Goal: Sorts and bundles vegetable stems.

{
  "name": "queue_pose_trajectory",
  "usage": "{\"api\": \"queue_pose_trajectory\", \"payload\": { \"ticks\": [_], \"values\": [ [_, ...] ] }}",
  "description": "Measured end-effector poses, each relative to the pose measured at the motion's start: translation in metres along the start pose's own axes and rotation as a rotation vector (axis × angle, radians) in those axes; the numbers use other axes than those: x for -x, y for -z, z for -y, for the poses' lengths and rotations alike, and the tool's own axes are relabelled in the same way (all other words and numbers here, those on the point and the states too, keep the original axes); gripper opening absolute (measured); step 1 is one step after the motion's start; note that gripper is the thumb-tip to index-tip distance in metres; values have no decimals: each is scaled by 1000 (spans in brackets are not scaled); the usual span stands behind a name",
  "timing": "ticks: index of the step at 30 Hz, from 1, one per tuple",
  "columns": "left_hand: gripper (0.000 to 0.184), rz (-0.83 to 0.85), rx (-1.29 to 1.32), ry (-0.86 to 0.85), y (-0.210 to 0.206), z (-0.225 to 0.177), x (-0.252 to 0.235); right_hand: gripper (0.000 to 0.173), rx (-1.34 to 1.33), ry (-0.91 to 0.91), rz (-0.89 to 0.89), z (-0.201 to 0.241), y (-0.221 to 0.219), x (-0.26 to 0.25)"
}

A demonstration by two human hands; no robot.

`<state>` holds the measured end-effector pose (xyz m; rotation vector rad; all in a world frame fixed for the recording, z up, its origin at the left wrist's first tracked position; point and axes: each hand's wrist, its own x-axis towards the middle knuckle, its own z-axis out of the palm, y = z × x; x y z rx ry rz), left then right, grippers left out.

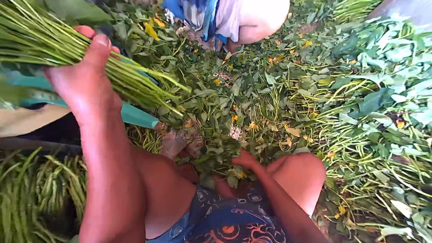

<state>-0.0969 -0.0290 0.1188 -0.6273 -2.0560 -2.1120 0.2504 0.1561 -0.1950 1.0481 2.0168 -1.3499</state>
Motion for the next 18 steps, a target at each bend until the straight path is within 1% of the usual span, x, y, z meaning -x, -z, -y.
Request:
{"api": "queue_pose_trajectory", "payload": {
  "ticks": [3,4,6,7,8,9,10,12,14,15,16,17,18],
  "values": [
    [47,-47,-101,-55,30,-2,-1,61,-247,-46,-144,19,48,34],
    [44,-65,-102,-55,36,-5,1,57,-333,-67,-210,22,56,40],
    [37,-89,-82,-56,44,-11,6,56,-534,-99,-352,31,61,40],
    [34,-98,-61,-53,45,-15,10,56,-620,-121,-407,45,63,36],
    [32,-116,-37,-42,44,-19,14,56,-694,-129,-452,69,64,29],
    [30,-137,-11,-36,40,-24,17,55,-751,-112,-478,101,66,20],
    [28,-150,9,-32,35,-28,18,56,-791,-69,-471,143,71,11],
    [28,-147,51,-48,21,-32,17,61,-791,115,-408,240,84,-18],
    [29,-142,99,-86,4,-33,13,70,-687,330,-317,350,104,-33],
    [30,-143,113,-83,-4,-33,14,68,-601,419,-328,399,112,-30],
    [31,-142,121,-76,-11,-34,13,62,-505,497,-395,438,119,-22],
    [32,-139,125,-67,-17,-34,12,60,-411,553,-480,467,126,-11],
    [33,-131,126,-57,-22,-33,11,58,-338,601,-558,483,130,-3]
  ]
}}
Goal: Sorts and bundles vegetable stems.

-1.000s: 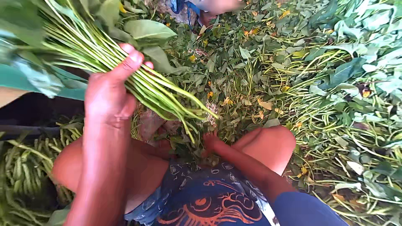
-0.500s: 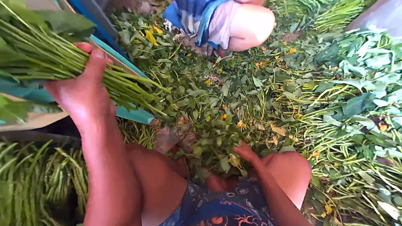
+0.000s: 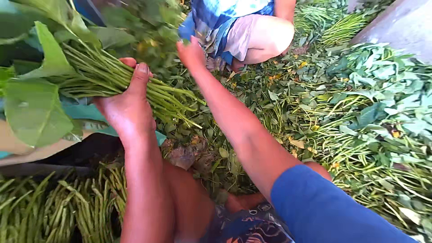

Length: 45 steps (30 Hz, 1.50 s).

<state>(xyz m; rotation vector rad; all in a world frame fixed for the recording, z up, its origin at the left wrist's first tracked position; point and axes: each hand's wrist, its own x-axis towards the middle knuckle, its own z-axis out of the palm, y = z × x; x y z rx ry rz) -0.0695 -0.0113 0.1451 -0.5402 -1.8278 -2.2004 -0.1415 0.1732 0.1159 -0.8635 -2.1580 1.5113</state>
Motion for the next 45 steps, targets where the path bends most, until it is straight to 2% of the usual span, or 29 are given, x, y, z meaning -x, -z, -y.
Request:
{"api": "queue_pose_trajectory", "payload": {
  "ticks": [2,3,5,7,9,12,13,15,17,19,22,24,31,34,38,42,45],
  "values": [
    [32,43,12,28,-7,7,3,50,91,91,-40,-6,5,6],
    [32,74,21,54,-10,10,4,48,115,102,-32,-28,12,13],
    [30,137,58,140,-17,14,8,44,162,42,-40,-100,34,31],
    [26,178,136,273,-23,15,15,42,238,-86,-128,-193,72,53],
    [22,198,197,431,-29,14,23,41,339,-258,-299,-270,125,81],
    [18,258,224,584,-38,18,35,44,350,-592,-592,-341,195,112],
    [17,291,221,614,-43,21,39,45,337,-681,-631,-360,211,116],
    [14,337,212,660,-55,26,49,46,336,-740,-502,-394,234,120],
    [15,333,194,714,-69,33,61,41,402,-681,-268,-410,246,120],
    [18,318,183,770,-83,44,74,39,475,-626,-180,-409,249,116],
    [21,334,105,865,-96,66,94,39,417,-546,-263,-378,241,127],
    [20,366,30,908,-102,78,103,40,343,-488,-314,-339,232,139],
    [22,492,-121,984,-108,104,129,41,118,-267,-330,-267,170,198],
    [23,591,-170,976,-104,111,132,43,155,-38,-267,-246,143,215],
    [29,639,-100,1050,-99,120,126,33,274,281,-204,-232,119,226],
    [23,676,33,1053,-90,122,119,33,320,347,-157,-223,114,226],
    [28,713,87,1002,-89,122,115,33,329,224,-120,-209,113,225]
  ]
}}
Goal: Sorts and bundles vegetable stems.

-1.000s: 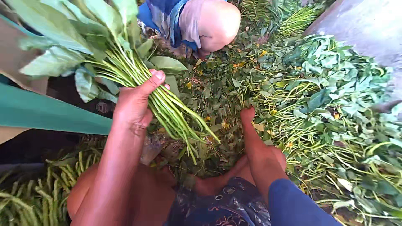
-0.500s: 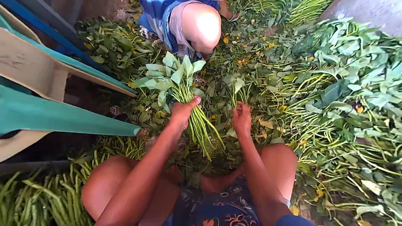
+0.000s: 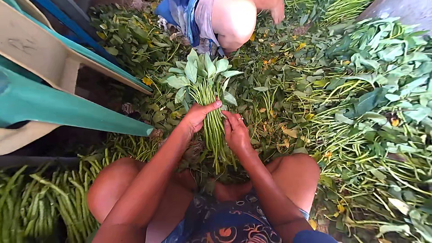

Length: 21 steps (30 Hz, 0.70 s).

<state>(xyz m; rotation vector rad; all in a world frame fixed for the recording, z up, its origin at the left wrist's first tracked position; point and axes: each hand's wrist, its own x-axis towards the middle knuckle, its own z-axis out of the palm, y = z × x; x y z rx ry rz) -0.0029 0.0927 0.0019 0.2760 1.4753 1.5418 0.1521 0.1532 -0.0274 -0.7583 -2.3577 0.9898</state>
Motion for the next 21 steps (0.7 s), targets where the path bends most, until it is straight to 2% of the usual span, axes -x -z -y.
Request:
{"api": "queue_pose_trajectory", "payload": {
  "ticks": [3,6,10,13,16,19,20,21],
  "values": [
    [38,-7,-51,-32,-2,-1,4,34,60,-150,141,11,5,-9],
    [29,-72,-76,-44,-2,-4,4,28,64,-102,171,11,7,-18],
    [26,-186,-95,-121,0,-14,5,24,-22,-192,339,14,27,-26],
    [25,-335,-98,-209,12,-30,3,27,-55,-277,409,-2,36,-13],
    [21,-410,-87,-257,27,-45,2,28,-96,-370,415,-34,40,8],
    [20,-442,-93,-244,39,-54,2,26,-235,-364,446,-56,49,27],
    [21,-443,-83,-232,41,-54,2,32,-262,-327,460,-62,52,30],
    [22,-441,-74,-217,41,-53,2,47,-250,-292,473,-67,56,30]
  ]
}}
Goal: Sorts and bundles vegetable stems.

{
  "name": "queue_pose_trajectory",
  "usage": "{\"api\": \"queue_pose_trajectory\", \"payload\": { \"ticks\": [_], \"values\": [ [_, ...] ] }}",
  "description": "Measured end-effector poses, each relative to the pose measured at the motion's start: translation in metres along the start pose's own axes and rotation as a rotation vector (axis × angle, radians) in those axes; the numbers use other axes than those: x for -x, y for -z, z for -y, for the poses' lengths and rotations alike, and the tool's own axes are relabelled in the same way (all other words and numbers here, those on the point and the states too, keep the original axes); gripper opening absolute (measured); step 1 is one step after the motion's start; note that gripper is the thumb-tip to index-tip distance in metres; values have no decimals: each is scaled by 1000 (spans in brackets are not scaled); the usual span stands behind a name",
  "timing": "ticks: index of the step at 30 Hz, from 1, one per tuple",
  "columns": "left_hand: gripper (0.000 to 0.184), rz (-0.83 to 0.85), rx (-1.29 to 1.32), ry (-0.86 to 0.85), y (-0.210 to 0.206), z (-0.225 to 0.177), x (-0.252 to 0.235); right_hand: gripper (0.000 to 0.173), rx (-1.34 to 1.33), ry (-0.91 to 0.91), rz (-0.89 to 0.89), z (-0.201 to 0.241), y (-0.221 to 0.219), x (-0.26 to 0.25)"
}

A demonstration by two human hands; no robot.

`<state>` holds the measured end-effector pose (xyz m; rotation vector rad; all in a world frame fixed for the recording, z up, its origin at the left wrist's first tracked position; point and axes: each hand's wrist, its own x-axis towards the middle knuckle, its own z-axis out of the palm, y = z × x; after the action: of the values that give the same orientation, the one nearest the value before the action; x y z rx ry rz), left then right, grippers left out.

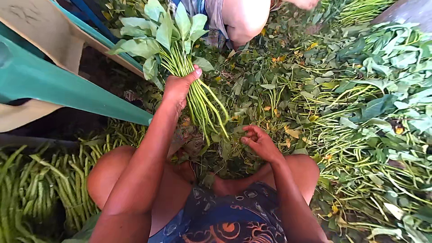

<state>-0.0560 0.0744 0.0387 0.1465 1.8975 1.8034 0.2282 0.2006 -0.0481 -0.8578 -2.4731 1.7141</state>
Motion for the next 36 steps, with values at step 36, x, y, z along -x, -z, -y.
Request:
{"api": "queue_pose_trajectory", "payload": {
  "ticks": [36],
  "values": [
    [39,-323,233,-858,31,-47,19,47,766,-496,954,-70,-127,-5]
  ]
}}
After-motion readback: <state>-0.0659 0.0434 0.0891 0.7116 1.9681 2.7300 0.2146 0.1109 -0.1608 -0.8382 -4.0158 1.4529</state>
